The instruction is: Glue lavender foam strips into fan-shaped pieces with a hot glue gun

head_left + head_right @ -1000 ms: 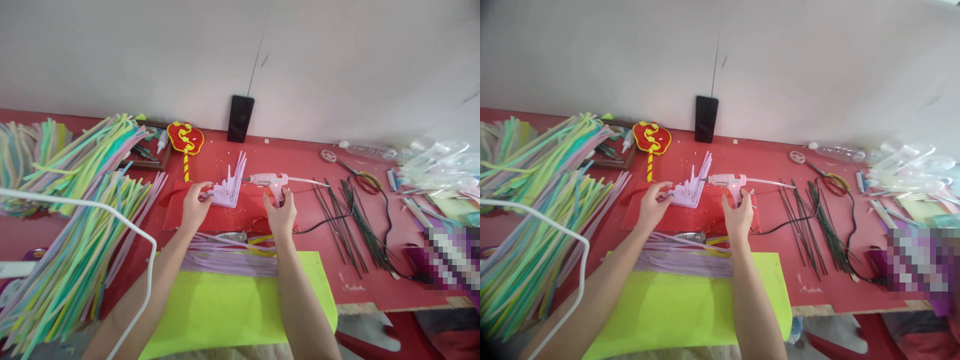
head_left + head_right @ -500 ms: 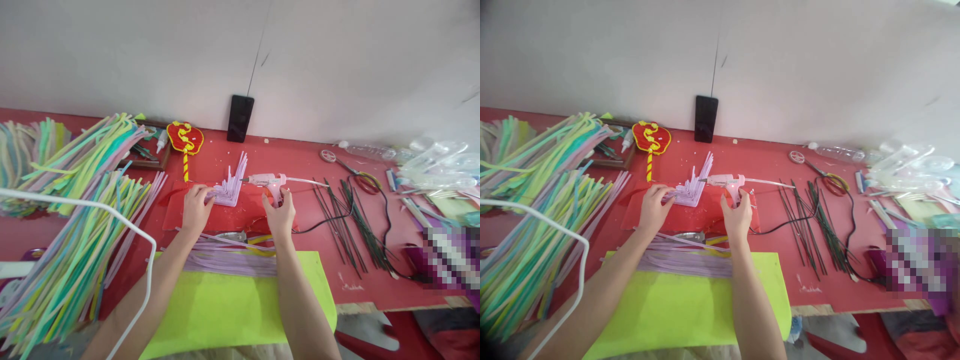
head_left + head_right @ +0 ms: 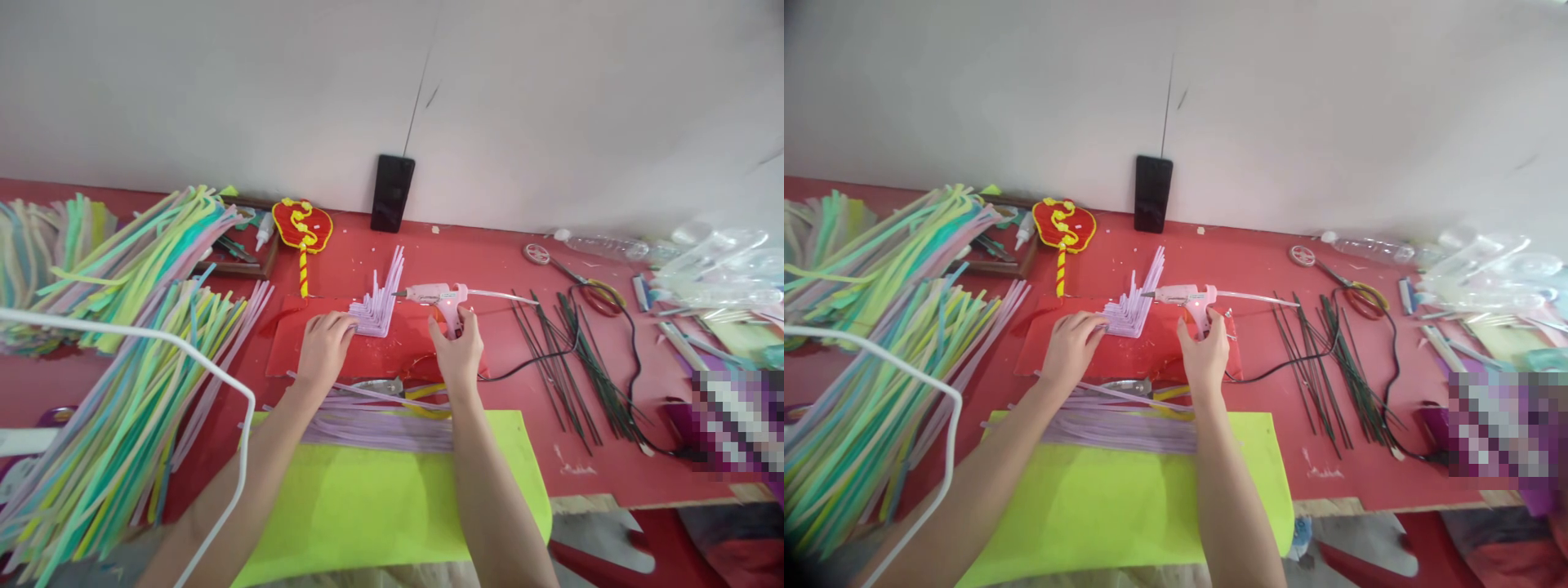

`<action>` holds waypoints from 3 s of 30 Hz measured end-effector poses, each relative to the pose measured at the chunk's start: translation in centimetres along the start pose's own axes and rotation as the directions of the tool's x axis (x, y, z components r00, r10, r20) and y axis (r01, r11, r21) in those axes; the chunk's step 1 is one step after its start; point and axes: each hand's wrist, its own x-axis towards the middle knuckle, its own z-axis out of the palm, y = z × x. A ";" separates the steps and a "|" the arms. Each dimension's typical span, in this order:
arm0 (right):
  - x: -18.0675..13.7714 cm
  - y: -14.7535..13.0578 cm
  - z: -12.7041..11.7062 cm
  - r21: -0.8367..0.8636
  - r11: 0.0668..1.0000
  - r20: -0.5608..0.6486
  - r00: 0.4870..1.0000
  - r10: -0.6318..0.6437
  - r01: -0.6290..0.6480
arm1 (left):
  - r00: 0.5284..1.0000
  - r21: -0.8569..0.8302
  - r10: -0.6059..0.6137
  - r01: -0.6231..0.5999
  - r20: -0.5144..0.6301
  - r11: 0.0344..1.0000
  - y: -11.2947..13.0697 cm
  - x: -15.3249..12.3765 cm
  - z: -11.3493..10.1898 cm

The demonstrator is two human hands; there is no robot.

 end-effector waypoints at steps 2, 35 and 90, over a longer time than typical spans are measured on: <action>0.0 0.1 0.0 0.002 1.000 0.000 1.000 -0.001 0.001 | 1.000 0.015 0.009 -0.009 0.005 1.000 0.1 -0.2 -0.2; 0.2 0.4 0.0 0.002 1.000 0.005 1.000 0.008 -0.008 | 0.997 -0.024 0.036 -0.034 0.071 0.999 -0.5 -0.1 0.9; 1.7 2.0 -2.3 -0.109 0.969 0.224 0.955 -0.193 0.222 | 0.994 -0.003 0.003 -0.002 0.107 1.000 0.5 -0.5 0.7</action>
